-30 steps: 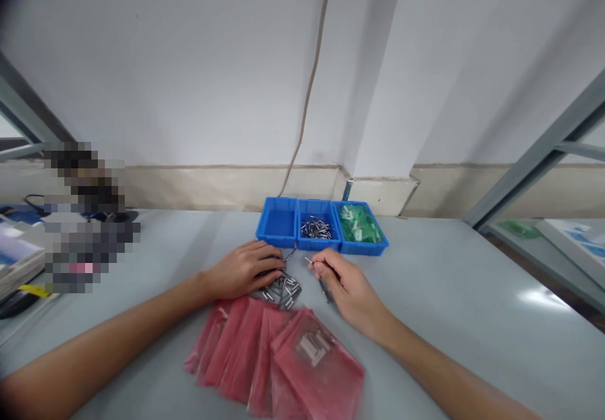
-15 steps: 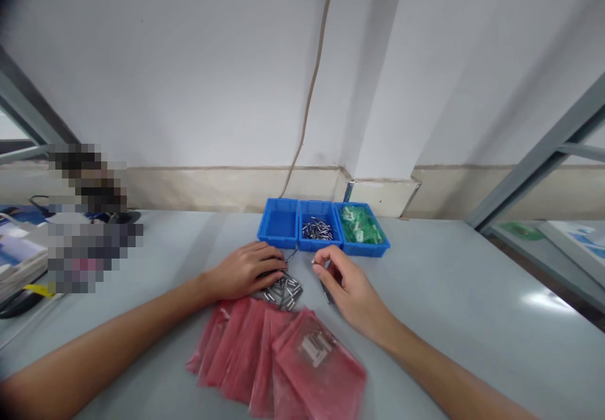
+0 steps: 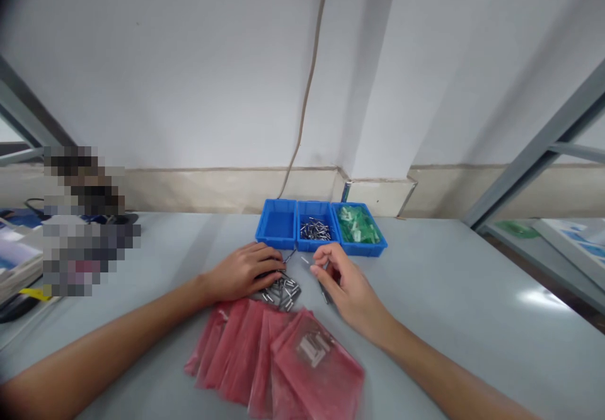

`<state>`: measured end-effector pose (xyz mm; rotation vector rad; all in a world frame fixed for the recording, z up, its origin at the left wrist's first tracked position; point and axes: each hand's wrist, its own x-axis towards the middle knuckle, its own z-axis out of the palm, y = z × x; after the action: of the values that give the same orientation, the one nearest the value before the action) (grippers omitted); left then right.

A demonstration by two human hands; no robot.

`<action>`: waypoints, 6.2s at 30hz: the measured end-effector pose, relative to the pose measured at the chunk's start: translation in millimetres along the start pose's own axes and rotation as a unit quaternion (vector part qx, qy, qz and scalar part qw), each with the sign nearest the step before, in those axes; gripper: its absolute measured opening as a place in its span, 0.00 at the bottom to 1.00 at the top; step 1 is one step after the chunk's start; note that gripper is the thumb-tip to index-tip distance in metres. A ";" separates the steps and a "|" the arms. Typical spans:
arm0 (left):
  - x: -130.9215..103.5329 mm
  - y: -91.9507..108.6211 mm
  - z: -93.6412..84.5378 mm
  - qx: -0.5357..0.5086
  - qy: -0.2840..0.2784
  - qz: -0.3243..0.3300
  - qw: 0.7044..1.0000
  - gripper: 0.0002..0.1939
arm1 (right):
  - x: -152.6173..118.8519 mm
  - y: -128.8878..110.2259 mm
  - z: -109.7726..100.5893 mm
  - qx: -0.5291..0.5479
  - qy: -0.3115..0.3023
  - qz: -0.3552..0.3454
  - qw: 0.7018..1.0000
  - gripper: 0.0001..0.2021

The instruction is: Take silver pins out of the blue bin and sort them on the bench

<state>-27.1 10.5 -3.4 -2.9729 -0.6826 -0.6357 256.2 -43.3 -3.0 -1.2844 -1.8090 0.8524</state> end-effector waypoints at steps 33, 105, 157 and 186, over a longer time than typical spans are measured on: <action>-0.6 -0.6 1.8 0.003 0.002 0.000 1.000 0.16 | 1.7 -2.6 -1.1 -0.034 0.030 -0.038 0.998 0.15; -0.7 -0.8 1.0 0.001 0.006 0.003 1.000 0.16 | 2.3 -0.1 -0.7 -0.066 0.024 -0.053 0.996 0.14; -0.9 -0.5 1.4 0.006 0.003 -0.001 1.000 0.16 | 1.2 -3.4 -0.7 -0.072 0.004 -0.046 0.996 0.11; -1.2 -1.0 2.4 0.007 0.005 -0.001 1.000 0.17 | 2.0 -2.7 -1.3 -0.083 -0.003 -0.045 0.996 0.11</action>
<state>-27.6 11.2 -6.1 -2.9545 -0.6852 -0.6411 255.6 -42.0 0.3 -1.2920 -1.9611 0.6699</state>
